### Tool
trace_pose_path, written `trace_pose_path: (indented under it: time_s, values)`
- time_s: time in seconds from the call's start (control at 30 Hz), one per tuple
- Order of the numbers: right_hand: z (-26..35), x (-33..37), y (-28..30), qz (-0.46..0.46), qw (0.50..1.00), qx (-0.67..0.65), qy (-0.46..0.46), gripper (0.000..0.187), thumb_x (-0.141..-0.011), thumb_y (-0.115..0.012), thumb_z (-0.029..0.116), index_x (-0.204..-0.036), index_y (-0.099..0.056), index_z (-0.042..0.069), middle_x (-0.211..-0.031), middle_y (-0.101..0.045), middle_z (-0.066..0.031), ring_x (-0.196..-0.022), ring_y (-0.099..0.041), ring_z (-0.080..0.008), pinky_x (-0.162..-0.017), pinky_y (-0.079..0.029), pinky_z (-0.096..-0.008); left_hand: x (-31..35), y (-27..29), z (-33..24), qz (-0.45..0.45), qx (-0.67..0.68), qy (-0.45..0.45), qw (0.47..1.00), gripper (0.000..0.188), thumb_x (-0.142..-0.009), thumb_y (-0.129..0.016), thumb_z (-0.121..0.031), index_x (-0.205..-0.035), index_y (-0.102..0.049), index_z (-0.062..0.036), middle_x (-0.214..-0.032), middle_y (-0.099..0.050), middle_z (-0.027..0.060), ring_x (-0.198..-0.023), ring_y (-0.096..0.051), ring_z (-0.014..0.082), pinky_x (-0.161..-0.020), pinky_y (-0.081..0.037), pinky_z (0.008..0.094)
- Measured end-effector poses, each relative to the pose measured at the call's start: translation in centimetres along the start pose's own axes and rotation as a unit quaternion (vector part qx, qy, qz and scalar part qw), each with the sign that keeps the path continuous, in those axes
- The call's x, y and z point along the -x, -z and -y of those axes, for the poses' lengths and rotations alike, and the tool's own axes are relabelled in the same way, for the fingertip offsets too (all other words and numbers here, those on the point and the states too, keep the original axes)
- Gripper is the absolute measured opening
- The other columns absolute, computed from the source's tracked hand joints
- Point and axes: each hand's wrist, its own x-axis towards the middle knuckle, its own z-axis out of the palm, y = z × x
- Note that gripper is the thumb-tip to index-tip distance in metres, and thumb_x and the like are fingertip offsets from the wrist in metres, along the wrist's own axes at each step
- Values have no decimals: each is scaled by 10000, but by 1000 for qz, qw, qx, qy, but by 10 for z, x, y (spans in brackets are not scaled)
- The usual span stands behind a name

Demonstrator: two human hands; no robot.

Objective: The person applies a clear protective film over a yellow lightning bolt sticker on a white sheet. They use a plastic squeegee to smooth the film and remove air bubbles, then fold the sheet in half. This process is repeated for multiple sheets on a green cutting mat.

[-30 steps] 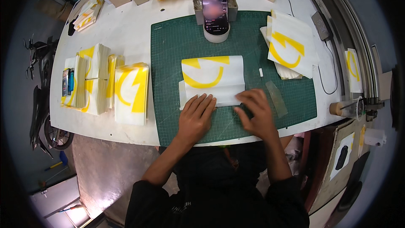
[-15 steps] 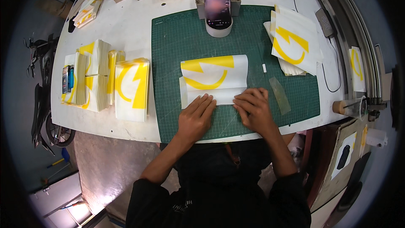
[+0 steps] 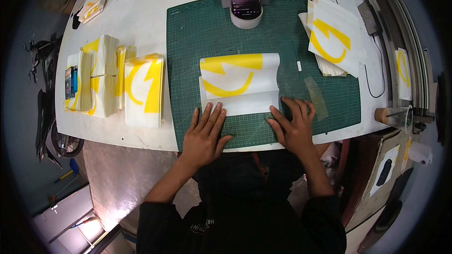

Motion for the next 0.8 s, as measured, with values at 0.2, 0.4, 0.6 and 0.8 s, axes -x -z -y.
trace_pose_path:
  time_s: [0.2, 0.4, 0.6, 0.8]
  values:
    - [8, 11, 2, 3, 998, 44, -49, 370, -920, -806, 320, -1249, -785, 153, -1277, -619, -133, -1197, -555, -334, -1077, -334, -585, -3, -3, -11, -17, -48, 14, 999, 716, -999, -689, -398, -1558, -492, 4, -1675, -408, 208, -1570, -345, 432, -1261, -277, 617]
    - [9, 9, 3, 13, 998, 23, -55, 376, -917, -809, 318, -1253, -783, 150, -1302, -612, -135, -1209, -549, -339, -1088, -324, -590, -27, -20, -43, -25, 40, 3, 999, 737, -997, -688, -393, -1549, -476, 47, -1672, -376, 259, -1575, -318, 448, -1263, -285, 602]
    - [24, 5, 0, -9, 997, 27, -70, 318, -924, -802, 317, -1216, -796, 191, -1301, -609, -129, -1226, -545, -328, -1112, -298, -592, -30, -23, -49, -12, 17, -14, 1000, 752, -1000, -682, -399, -1573, -453, 31, -1673, -380, 252, -1578, -318, 440, -1264, -285, 599]
    - [13, 19, 1, -9, 994, 50, -94, 298, -919, -805, 330, -1183, -802, 192, -1258, -612, -115, -1219, -558, -313, -1115, -290, -596, -30, -24, -50, -9, 19, -9, 1000, 735, -1007, -676, -402, -1561, -472, 34, -1666, -396, 251, -1579, -320, 435, -1264, -272, 610]
